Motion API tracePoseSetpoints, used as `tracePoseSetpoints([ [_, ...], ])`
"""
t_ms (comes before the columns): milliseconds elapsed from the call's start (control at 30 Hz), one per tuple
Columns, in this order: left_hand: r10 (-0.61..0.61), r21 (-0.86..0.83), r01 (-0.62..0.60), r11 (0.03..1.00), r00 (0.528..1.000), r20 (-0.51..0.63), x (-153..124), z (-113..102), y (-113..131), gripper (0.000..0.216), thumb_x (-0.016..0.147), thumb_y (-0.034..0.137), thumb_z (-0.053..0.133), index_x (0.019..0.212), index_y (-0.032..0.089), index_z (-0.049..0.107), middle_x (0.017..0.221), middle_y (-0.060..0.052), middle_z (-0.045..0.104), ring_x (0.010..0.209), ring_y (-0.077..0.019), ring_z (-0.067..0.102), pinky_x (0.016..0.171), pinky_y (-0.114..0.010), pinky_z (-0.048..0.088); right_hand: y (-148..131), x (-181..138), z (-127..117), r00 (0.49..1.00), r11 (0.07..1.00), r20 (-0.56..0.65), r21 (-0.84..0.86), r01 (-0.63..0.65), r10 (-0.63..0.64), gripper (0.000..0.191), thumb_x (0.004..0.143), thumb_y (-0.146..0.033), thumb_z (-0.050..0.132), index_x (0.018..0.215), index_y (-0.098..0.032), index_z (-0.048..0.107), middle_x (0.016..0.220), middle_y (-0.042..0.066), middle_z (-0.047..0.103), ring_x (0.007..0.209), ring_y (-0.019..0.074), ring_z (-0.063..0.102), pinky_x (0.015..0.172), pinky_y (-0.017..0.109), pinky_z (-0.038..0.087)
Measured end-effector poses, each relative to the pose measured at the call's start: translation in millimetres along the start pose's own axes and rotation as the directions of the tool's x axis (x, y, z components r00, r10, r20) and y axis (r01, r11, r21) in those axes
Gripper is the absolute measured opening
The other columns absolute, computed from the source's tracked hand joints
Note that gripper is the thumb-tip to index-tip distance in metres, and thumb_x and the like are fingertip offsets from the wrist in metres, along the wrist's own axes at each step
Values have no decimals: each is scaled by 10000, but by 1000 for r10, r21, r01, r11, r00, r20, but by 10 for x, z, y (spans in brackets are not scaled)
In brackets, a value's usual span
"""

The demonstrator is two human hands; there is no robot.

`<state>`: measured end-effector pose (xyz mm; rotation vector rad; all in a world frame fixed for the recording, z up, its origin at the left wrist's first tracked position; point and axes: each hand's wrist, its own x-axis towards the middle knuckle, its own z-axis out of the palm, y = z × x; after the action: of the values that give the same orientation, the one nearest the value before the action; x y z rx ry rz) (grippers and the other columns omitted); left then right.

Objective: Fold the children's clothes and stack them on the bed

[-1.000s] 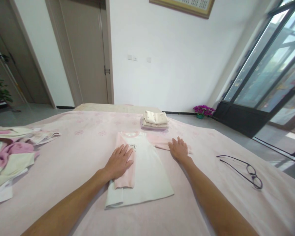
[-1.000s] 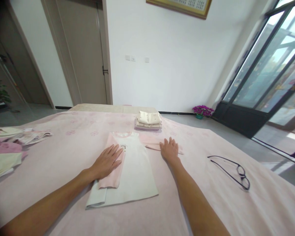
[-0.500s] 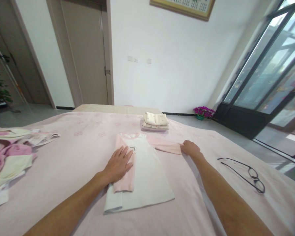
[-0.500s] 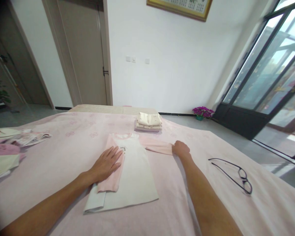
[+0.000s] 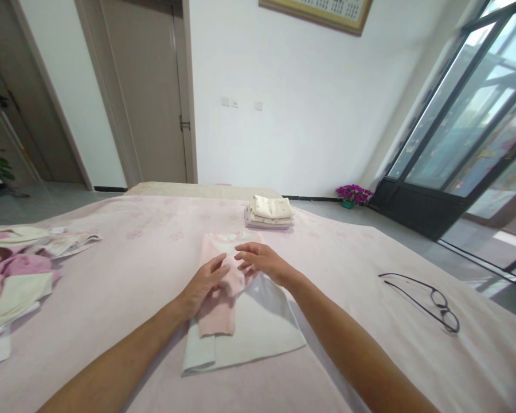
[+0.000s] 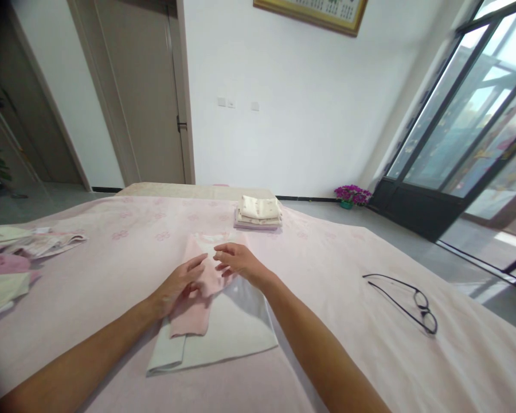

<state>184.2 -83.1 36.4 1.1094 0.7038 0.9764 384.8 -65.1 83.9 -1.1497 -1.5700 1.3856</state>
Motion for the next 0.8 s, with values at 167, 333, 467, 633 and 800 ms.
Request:
tracePoseSetpoints([
  [167, -46, 21, 52, 998, 975, -218, 77, 4, -73, 486, 701, 153, 795, 1170, 114, 675, 1019, -115, 742, 866, -186, 696, 746, -246, 541, 196, -186, -306, 949, 915, -313, -388, -114, -15, 389, 874, -315, 585, 1227, -153, 604, 1102, 100, 668, 881, 187, 659, 717, 288, 513],
  [333, -23, -122, -19, 992, 943, -333, 142, -48, -58, 501, 749, 100, 710, 1242, 106, 624, 917, -89, 736, 742, -147, 689, 662, -222, 546, 301, -603, -527, 924, 591, -378, -733, -337, 58, 547, 827, -388, 621, 1311, -140, 565, 1019, 91, 683, 887, 215, 629, 759, 311, 445],
  [467, 9, -193, -92, 977, 919, -393, 163, -188, 23, 556, 746, 91, 720, 1286, 116, 592, 799, -46, 714, 611, -118, 657, 581, -202, 537, 325, -886, -383, 934, 528, -319, -772, -353, 158, 497, 748, -364, 657, 1213, -194, 611, 911, 47, 692, 782, 206, 616, 661, 288, 389],
  [633, 25, -278, -156, 948, 905, -425, 181, -304, 113, 545, 755, 85, 722, 1280, 149, 588, 822, -55, 727, 635, -143, 681, 583, -232, 558, 342, -921, -238, 927, 595, -340, -716, -366, 161, 494, 718, -283, 629, 1200, -175, 628, 1014, 88, 698, 882, 230, 622, 702, 288, 388],
  [800, 78, -323, -255, 911, 877, -474, 188, -338, 244, 486, 759, 68, 712, 1223, 173, 613, 883, -53, 730, 671, -132, 685, 595, -215, 554, 288, -840, -37, 940, 619, -320, -717, -320, 116, 561, 754, -229, 576, 1312, -181, 583, 1012, 83, 700, 845, 206, 612, 693, 276, 375],
])
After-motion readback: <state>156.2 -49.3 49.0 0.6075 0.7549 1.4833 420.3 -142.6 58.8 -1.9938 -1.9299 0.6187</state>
